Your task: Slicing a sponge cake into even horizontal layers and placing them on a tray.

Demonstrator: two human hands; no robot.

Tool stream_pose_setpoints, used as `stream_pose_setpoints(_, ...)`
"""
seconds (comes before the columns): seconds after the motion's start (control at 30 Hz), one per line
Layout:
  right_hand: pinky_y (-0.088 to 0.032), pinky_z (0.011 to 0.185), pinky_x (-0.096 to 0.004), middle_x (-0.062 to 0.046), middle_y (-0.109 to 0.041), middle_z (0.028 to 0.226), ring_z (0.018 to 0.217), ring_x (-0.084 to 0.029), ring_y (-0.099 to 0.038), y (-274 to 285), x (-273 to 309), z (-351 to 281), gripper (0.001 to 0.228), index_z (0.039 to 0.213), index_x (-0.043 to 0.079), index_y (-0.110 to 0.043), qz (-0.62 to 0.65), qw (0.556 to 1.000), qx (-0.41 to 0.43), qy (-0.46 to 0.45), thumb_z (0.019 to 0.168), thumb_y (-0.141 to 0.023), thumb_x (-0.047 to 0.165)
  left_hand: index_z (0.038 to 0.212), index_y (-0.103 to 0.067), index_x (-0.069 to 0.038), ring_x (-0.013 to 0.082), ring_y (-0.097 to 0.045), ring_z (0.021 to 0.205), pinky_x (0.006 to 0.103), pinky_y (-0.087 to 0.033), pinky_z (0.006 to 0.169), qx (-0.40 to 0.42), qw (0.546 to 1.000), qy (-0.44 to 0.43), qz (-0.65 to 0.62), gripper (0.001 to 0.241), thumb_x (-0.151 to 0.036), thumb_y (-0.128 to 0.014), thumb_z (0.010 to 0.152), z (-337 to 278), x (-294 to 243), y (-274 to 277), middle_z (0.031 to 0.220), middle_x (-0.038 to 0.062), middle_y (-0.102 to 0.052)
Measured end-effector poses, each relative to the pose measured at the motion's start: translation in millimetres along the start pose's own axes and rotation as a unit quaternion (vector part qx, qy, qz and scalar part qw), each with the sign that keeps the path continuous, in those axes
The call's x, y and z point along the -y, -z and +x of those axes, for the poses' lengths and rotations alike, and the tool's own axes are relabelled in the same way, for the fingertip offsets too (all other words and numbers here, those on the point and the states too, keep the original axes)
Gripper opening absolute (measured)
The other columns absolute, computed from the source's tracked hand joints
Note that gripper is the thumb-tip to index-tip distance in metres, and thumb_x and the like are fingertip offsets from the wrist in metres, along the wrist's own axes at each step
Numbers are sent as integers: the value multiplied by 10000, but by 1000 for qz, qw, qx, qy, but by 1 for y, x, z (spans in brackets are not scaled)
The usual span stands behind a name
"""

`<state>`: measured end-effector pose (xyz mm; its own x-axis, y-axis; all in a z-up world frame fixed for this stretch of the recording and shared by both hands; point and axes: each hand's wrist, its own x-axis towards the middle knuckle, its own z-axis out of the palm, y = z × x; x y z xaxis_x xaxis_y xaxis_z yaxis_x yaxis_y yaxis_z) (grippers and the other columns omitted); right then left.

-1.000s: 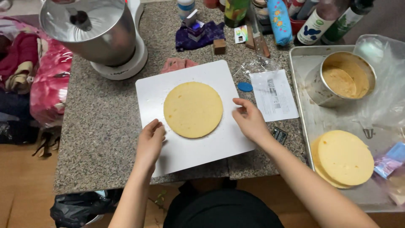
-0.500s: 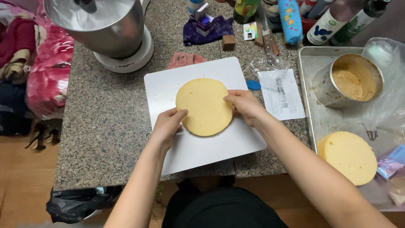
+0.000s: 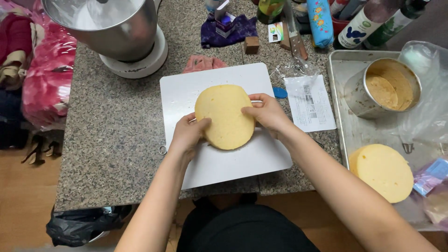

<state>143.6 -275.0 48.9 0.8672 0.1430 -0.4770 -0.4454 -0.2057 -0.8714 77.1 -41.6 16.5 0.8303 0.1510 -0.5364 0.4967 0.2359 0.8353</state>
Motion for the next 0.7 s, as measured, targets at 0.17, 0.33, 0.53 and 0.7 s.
stream_pose_setpoints(0.17,-599,697,-323,-114,-749,1034,846,-177,-731,2,-1,0,570,1357,16,-535,29,1000,-2,-8,825,-732,70,1374,-604,77,139,-631,764,263,-501,670,25,999,-20,-15,556,-104,-710,859,9,12,10,1004,116,-743)
stream_pose_setpoints(0.33,-611,785,-314,-121,-681,1208,982,-181,-705,15,-11,-7,556,1344,-5,-550,-146,985,-27,89,840,-739,137,1355,-503,44,101,-703,822,273,-568,781,-40,985,-101,137,585,-133,-719,841,-25,-12,15,1085,117,-726)
stream_pose_setpoints(0.53,-516,906,-367,-190,-610,1260,1030,-260,-604,53,-57,3,535,1317,-6,-627,-314,898,-232,201,871,-765,255,1284,-648,-7,190,-636,797,318,-550,779,-140,910,-220,322,433,-83,-712,862,-54,-10,32,1144,119,-645)
stream_pose_setpoints(0.7,-541,645,-356,-120,-739,1004,785,-204,-674,66,-61,-20,499,1251,37,-657,-52,985,-99,-135,920,-645,409,1231,-668,-9,202,-639,932,324,-561,834,-127,868,-346,333,312,-14,-654,919,-67,-1,20,1161,134,-628)
